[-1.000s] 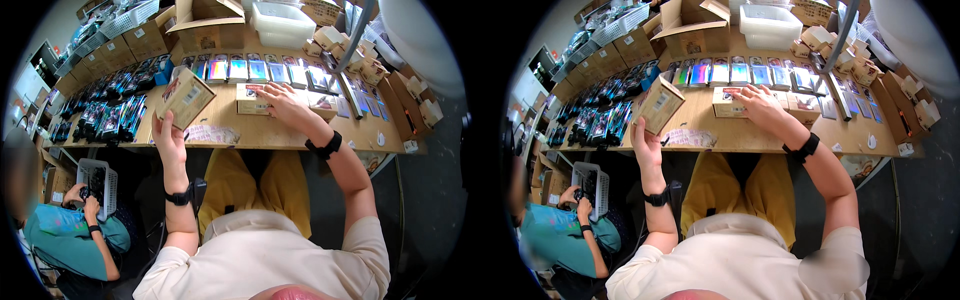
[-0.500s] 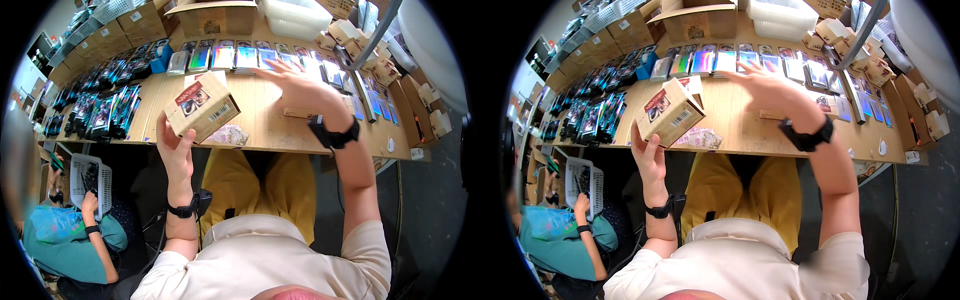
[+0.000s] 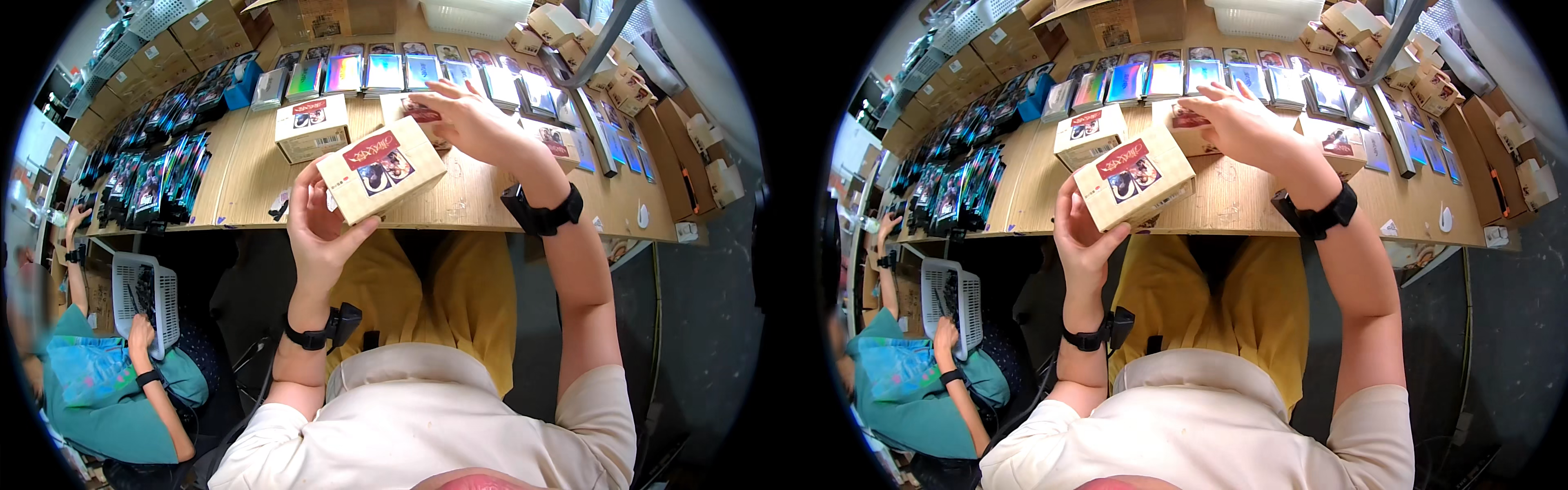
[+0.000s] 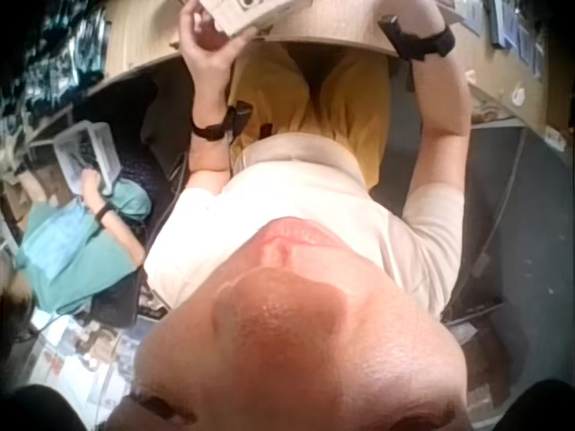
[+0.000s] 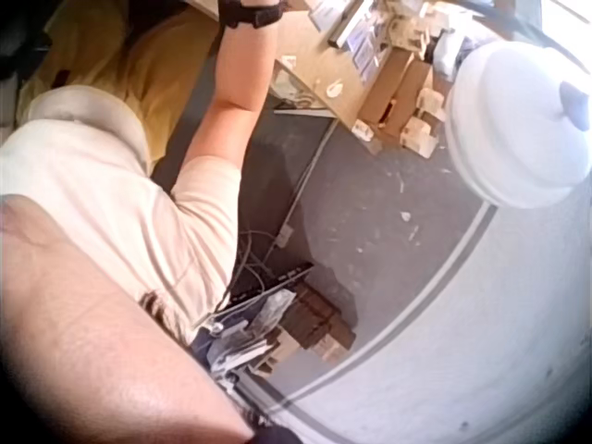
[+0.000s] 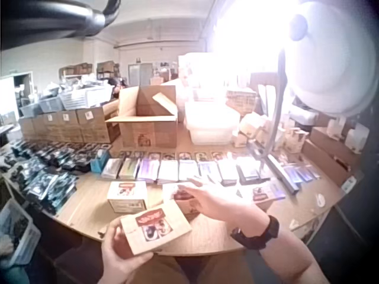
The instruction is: The person uses a utility knife to cut open several small cardboard boxes on a table. They remove foil-wrapped card packs from each box and place them on the table. The person then stacks the packs and uses a handheld device to scan or mark them.
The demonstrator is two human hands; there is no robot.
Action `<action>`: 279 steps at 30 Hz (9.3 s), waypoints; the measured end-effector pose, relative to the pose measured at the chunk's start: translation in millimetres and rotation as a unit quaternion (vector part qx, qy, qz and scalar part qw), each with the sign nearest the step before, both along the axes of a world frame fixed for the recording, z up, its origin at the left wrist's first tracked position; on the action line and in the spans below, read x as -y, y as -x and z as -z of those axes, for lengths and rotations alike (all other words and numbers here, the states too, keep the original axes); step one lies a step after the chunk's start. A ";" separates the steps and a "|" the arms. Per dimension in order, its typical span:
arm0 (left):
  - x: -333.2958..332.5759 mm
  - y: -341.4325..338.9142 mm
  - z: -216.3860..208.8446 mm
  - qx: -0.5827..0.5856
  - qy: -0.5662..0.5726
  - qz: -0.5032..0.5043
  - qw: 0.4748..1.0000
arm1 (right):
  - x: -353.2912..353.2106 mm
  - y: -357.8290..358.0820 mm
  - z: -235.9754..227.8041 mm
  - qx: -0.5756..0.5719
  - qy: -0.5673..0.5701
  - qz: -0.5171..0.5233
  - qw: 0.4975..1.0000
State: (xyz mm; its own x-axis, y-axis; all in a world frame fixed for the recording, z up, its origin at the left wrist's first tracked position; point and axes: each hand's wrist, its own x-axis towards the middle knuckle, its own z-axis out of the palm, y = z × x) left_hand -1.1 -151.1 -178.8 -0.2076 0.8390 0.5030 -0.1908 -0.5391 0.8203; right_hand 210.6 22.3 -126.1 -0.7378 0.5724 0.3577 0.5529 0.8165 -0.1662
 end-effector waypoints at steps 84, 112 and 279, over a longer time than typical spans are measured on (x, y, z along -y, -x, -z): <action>-44.2 -57.0 -15.8 -0.390 -0.042 -0.095 0.915 | -34.9 -595.5 -1.5 -0.105 -0.066 0.674 0.729; -23.0 -66.4 13.4 -0.428 -0.145 -0.215 0.866 | 91.2 -106.9 -45.9 -0.099 0.155 0.031 0.983; -28.0 -88.2 15.0 -0.489 -0.108 -0.324 0.803 | 119.3 -288.0 8.6 -0.612 0.246 0.300 0.689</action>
